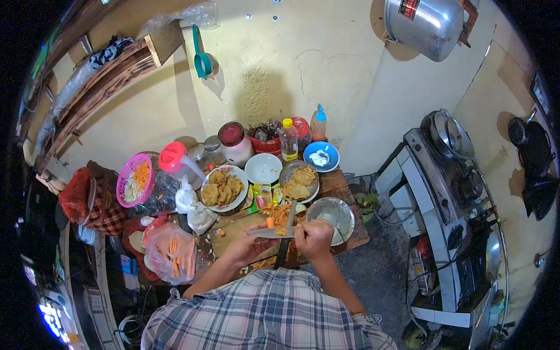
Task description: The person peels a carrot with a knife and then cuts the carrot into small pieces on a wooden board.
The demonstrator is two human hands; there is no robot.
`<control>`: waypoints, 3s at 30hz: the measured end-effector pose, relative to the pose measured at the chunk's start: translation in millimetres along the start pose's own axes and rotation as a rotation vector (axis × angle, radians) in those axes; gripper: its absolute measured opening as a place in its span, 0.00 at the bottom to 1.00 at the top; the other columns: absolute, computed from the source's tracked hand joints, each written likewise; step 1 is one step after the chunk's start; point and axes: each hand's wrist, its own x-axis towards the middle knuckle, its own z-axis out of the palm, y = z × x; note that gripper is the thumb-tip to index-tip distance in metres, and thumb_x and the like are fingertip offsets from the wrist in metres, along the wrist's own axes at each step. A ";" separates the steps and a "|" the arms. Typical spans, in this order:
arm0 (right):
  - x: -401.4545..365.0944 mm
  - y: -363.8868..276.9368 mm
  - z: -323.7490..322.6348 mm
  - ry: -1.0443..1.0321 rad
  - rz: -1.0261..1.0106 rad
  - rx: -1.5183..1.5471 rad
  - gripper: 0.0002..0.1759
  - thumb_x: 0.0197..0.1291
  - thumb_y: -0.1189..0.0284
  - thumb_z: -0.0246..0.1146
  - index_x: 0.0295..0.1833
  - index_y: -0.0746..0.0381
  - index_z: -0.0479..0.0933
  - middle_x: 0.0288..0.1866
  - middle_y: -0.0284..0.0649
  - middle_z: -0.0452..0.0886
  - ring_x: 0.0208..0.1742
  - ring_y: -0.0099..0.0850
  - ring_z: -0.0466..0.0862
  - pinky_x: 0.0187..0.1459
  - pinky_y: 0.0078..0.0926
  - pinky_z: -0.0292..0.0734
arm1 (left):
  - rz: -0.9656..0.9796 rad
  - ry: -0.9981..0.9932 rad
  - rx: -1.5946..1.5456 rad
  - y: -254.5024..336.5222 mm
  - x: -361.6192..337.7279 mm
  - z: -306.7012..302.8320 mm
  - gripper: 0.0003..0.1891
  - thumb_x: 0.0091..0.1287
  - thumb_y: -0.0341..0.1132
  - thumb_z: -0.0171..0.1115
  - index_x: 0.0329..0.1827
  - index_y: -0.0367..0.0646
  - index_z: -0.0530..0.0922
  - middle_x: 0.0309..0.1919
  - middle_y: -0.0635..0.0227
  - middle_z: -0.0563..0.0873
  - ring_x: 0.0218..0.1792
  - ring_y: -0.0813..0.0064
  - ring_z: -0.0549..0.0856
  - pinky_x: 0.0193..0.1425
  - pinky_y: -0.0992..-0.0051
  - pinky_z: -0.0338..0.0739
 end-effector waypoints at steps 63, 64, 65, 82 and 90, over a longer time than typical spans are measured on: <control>-16.2 11.4 16.8 0.063 0.238 0.124 0.18 0.54 0.73 0.58 0.14 0.69 0.68 0.12 0.50 0.66 0.13 0.46 0.70 0.19 0.40 0.62 | 0.070 -0.050 -0.073 17.5 -2.1 -4.8 0.16 0.66 0.28 0.58 0.56 0.36 0.74 0.48 0.61 0.83 0.48 0.73 0.83 0.54 0.76 0.80; -15.9 11.2 16.5 0.055 0.202 0.121 0.18 0.54 0.73 0.58 0.13 0.68 0.67 0.11 0.50 0.66 0.13 0.46 0.70 0.19 0.40 0.62 | 0.061 -0.046 -0.056 19.4 -2.6 -5.1 0.16 0.66 0.28 0.58 0.56 0.36 0.74 0.49 0.61 0.83 0.48 0.73 0.83 0.54 0.77 0.80; -15.0 10.8 16.2 0.049 0.165 0.117 0.19 0.54 0.73 0.58 0.13 0.67 0.67 0.11 0.49 0.67 0.14 0.46 0.70 0.19 0.41 0.62 | 0.052 -0.042 -0.039 21.2 -2.8 -4.5 0.15 0.66 0.28 0.58 0.56 0.35 0.74 0.49 0.61 0.83 0.49 0.74 0.83 0.55 0.78 0.79; 1.7 -3.1 -0.9 0.041 -0.090 0.003 0.14 0.45 0.74 0.58 0.12 0.63 0.67 0.10 0.43 0.66 0.14 0.42 0.68 0.21 0.38 0.61 | -0.019 -0.034 -0.075 17.9 -2.2 -7.1 0.14 0.66 0.32 0.61 0.54 0.42 0.76 0.43 0.68 0.84 0.42 0.78 0.84 0.48 0.78 0.80; 2.4 -9.3 -2.6 0.058 -0.134 -0.031 0.13 0.43 0.75 0.58 0.11 0.62 0.66 0.10 0.43 0.65 0.14 0.41 0.68 0.21 0.38 0.61 | 0.008 -0.174 -0.094 15.2 -2.4 -5.2 0.13 0.66 0.31 0.60 0.53 0.41 0.76 0.44 0.68 0.84 0.43 0.78 0.84 0.50 0.78 0.79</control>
